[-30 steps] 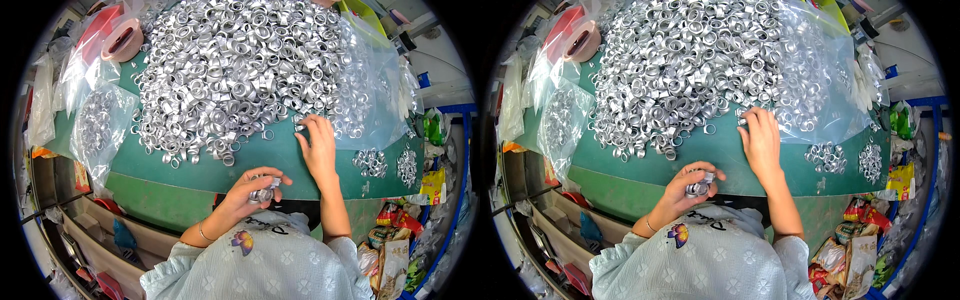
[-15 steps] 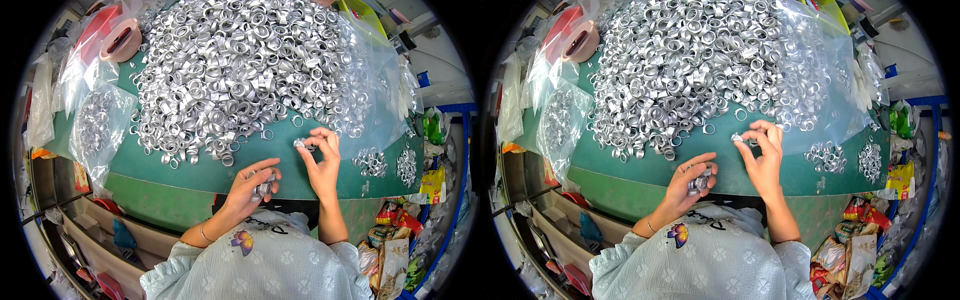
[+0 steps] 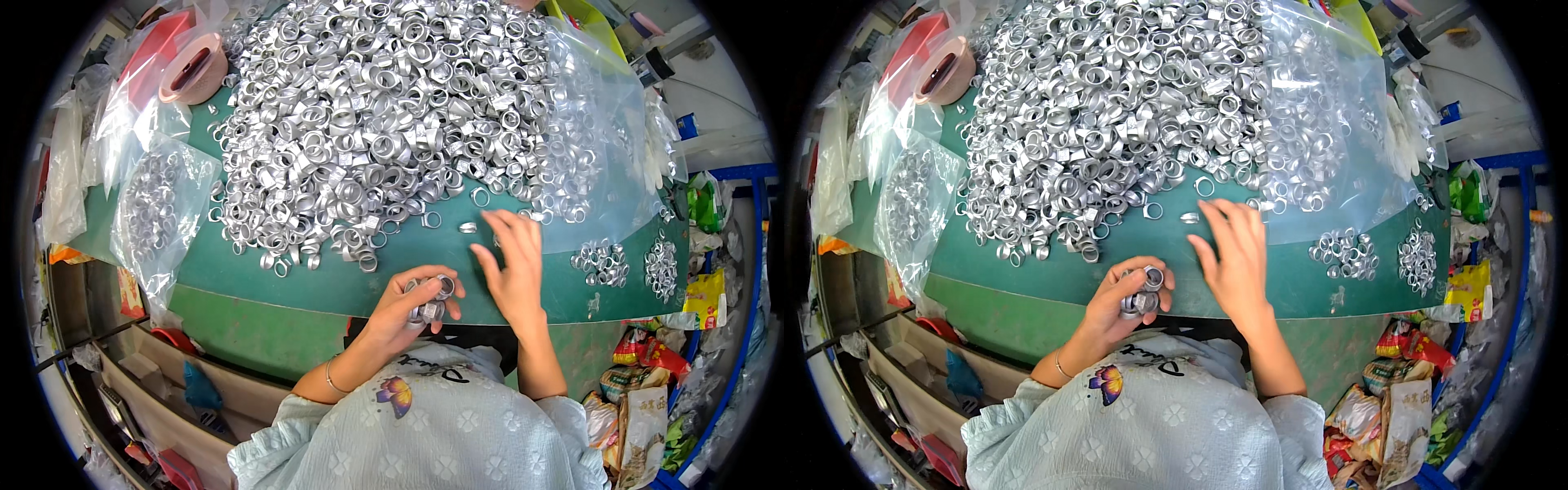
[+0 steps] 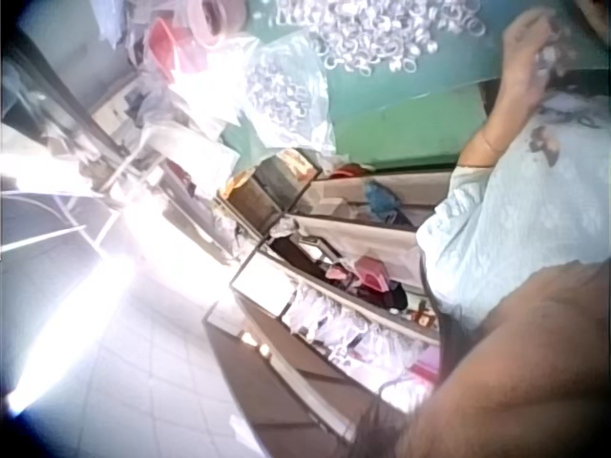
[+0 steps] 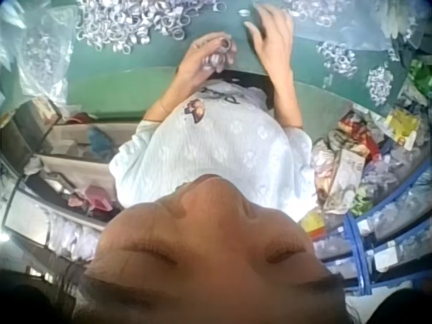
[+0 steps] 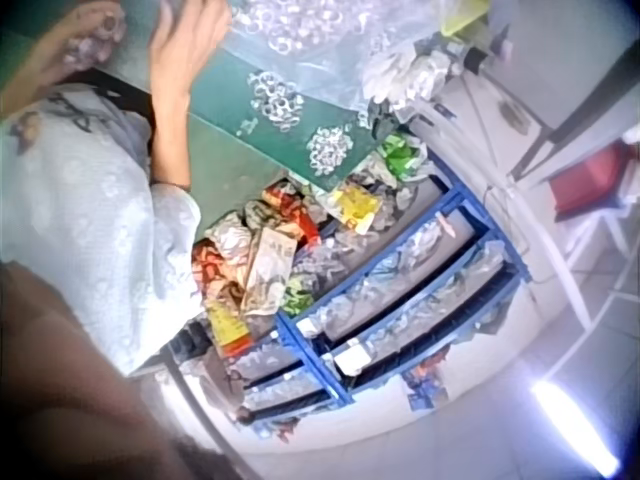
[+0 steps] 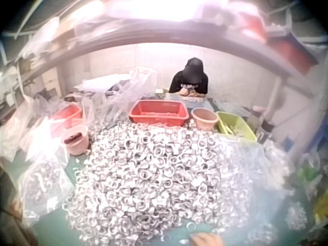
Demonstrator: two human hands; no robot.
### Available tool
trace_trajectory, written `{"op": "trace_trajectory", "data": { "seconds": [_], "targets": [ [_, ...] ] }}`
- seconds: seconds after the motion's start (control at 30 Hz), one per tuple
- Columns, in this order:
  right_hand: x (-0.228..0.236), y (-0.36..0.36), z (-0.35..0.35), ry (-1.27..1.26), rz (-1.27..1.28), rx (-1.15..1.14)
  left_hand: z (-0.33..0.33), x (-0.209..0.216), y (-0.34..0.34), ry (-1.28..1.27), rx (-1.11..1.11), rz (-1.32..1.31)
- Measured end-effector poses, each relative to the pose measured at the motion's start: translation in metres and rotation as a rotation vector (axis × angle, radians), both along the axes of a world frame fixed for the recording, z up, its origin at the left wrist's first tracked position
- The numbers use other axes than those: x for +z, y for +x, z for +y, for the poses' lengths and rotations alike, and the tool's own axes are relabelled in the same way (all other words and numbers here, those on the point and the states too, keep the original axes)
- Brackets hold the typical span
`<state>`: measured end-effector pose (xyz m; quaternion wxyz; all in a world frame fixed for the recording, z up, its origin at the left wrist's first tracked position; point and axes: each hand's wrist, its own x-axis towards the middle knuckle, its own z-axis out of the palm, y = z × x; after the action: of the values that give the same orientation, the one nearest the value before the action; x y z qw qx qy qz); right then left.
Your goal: The person sits on the floor and sorts a large pile of small, silver metal rings on a green mat. They pick up rings by hand, separate them into smaller groups, and occasionally transfer them into a clear plastic bag.
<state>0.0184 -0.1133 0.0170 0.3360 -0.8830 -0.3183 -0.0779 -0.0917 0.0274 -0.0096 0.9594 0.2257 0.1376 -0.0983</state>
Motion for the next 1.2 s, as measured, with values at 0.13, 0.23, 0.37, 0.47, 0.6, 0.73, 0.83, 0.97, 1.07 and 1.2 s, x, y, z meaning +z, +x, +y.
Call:
{"op": "trace_trajectory", "data": {
  "seconds": [0.13,0.23,0.37,0.47,0.6,0.73,0.83,0.97,1.07,1.2],
  "targets": [
    [-0.02,0.006,0.007,-0.264,0.004,0.101,-0.001,0.002,0.001,-0.06,0.006,0.01],
    [-0.014,0.005,-0.001,0.088,0.064,-0.01,0.002,0.002,-0.002,-0.02,0.002,0.034],
    [-0.005,-0.004,-0.03,0.928,0.736,-0.121,0.002,-0.001,-0.003,-0.025,-0.001,0.048],
    [-0.002,-0.005,-0.046,1.38,1.194,-0.007,0.0,0.0,-0.001,-0.04,-0.028,0.043],
    [0.001,-0.005,-0.051,1.391,1.426,-0.07,0.0,0.004,-0.002,-0.022,-0.021,0.053],
    [0.005,-0.008,-0.052,1.228,1.494,0.045,-0.001,0.006,-0.002,0.011,-0.001,0.073],
    [0.008,-0.012,-0.043,1.089,1.431,0.166,-0.001,0.003,-0.003,-0.006,-0.004,0.059],
    [0.007,-0.02,-0.035,1.108,1.362,0.226,-0.001,0.004,-0.004,-0.023,-0.012,0.064],
    [0.005,-0.025,-0.03,1.034,1.246,0.238,0.0,0.001,-0.004,-0.027,-0.041,-0.001],
    [0.001,-0.045,-0.015,0.722,0.716,0.231,0.001,0.011,0.0,-0.071,-0.115,0.138]
  ]
}}
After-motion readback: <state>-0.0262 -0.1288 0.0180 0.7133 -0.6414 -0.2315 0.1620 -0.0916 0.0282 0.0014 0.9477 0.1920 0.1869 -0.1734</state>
